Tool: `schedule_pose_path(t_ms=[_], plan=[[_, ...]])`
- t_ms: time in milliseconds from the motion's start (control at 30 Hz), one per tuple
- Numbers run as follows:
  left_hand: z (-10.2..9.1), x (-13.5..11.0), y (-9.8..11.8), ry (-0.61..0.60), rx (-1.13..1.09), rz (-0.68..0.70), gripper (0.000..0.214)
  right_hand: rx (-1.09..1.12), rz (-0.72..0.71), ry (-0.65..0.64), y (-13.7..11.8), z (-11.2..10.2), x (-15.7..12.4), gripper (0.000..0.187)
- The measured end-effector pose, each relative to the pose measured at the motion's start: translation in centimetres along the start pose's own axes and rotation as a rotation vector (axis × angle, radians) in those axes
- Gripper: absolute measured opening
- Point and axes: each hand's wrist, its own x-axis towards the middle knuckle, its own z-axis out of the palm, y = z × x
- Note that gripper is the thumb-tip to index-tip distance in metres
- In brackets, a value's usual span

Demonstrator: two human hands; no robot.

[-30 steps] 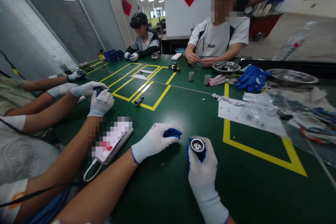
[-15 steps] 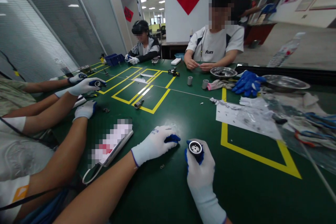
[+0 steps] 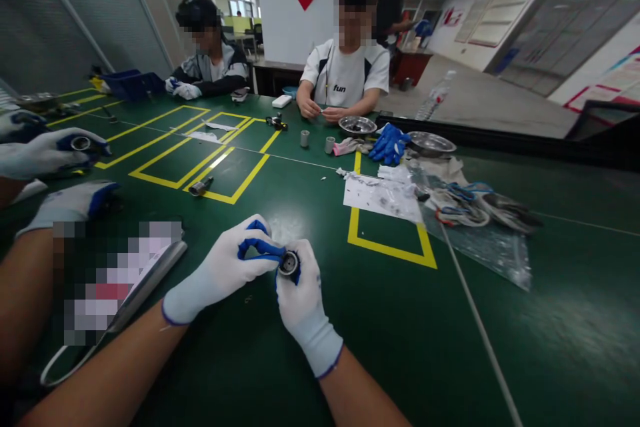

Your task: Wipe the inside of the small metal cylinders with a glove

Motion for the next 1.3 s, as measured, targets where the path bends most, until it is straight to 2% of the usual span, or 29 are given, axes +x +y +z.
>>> schedule_pose_path(t_ms=[167,400,567,733,867,1000,1100,1200,1300], plan=[[0.2,-0.1,0.5,-0.066,-0.027,-0.043,0.011,-0.038,-0.025,0.0,-0.3,-0.2,0.1,0.008],[0.5,-0.3,1.2,-0.076,0.044,-0.086,0.012,-0.104,-0.031,-0.005,-0.8,-0.1,0.0,0.006],[0.9,-0.4,1.4,-0.098,0.065,-0.094,0.011,-0.137,-0.04,-0.003,-0.5,-0.1,-0.2,0.007],[1.3,-0.5,1.4,-0.094,0.011,-0.192,0.015,-0.152,-0.023,0.001,0.2,-0.3,-0.3,0.008],[1.5,-0.7,2.0,-0.107,0.103,-0.212,0.014,-0.174,-0.007,-0.038,0.8,-0.6,-0.5,0.008],[1.7,-0.9,2.3,-0.139,0.252,-0.174,0.023,-0.209,0.022,-0.05,1.3,-0.9,-0.6,0.007],[1.5,-0.9,2.2,-0.147,0.302,-0.073,0.02,-0.189,0.059,-0.043,1.1,-0.8,-0.8,0.004],[1.3,-1.0,2.2,-0.169,0.342,0.092,0.023,-0.145,0.084,0.048,0.8,-0.5,-0.9,0.006],[1.2,-1.2,2.3,-0.232,0.392,0.198,0.029,-0.118,0.094,0.13,0.8,-0.7,-0.9,0.009]])
